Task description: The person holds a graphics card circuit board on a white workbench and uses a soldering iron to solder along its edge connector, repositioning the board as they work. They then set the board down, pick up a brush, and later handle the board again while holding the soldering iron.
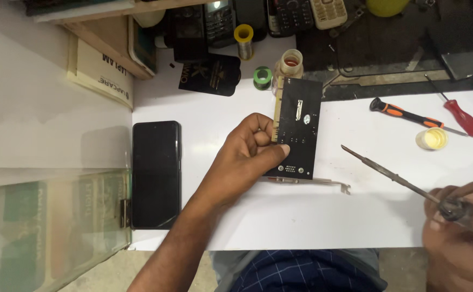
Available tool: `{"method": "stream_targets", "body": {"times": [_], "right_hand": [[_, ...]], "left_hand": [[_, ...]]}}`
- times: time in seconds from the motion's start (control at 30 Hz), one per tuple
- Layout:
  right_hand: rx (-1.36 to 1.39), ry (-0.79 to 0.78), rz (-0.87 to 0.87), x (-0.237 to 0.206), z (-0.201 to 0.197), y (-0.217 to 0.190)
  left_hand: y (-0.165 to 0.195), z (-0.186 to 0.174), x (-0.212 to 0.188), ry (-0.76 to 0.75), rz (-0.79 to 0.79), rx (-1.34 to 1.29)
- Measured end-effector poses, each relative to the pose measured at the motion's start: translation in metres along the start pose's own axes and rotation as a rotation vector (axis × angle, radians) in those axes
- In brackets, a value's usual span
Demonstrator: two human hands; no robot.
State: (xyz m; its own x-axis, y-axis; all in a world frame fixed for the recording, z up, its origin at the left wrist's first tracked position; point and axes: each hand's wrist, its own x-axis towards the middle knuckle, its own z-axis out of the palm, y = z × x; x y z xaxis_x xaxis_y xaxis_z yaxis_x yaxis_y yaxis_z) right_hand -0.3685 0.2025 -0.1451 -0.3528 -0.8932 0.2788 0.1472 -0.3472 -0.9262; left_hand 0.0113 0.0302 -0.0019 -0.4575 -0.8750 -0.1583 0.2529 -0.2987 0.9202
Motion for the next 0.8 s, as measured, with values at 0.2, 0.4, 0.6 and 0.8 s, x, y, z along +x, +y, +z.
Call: {"method": "stream_targets", "body": {"times": [0.2,0.4,0.6,0.8], "right_hand": [[0.129,0.07,0.054,0.004,0.03,-0.015],[0.118,0.113,0.062,0.008,0.053,-0.029],[-0.429,-0.097,-0.261,0.01,0.088,-0.047],[-0.042,0.096,0.123,0.005,0.099,-0.054]], "left_hand": [[0.001,0.002,-0.006,-0.019,-0.115,-0.08],[0.0,0.013,-0.013,0.05,-0.155,0.009],[0.006,0.013,-0.017,0.111,-0.095,0.149],[0.008,0.015,-0.019,0.077,-0.119,0.214]]}}
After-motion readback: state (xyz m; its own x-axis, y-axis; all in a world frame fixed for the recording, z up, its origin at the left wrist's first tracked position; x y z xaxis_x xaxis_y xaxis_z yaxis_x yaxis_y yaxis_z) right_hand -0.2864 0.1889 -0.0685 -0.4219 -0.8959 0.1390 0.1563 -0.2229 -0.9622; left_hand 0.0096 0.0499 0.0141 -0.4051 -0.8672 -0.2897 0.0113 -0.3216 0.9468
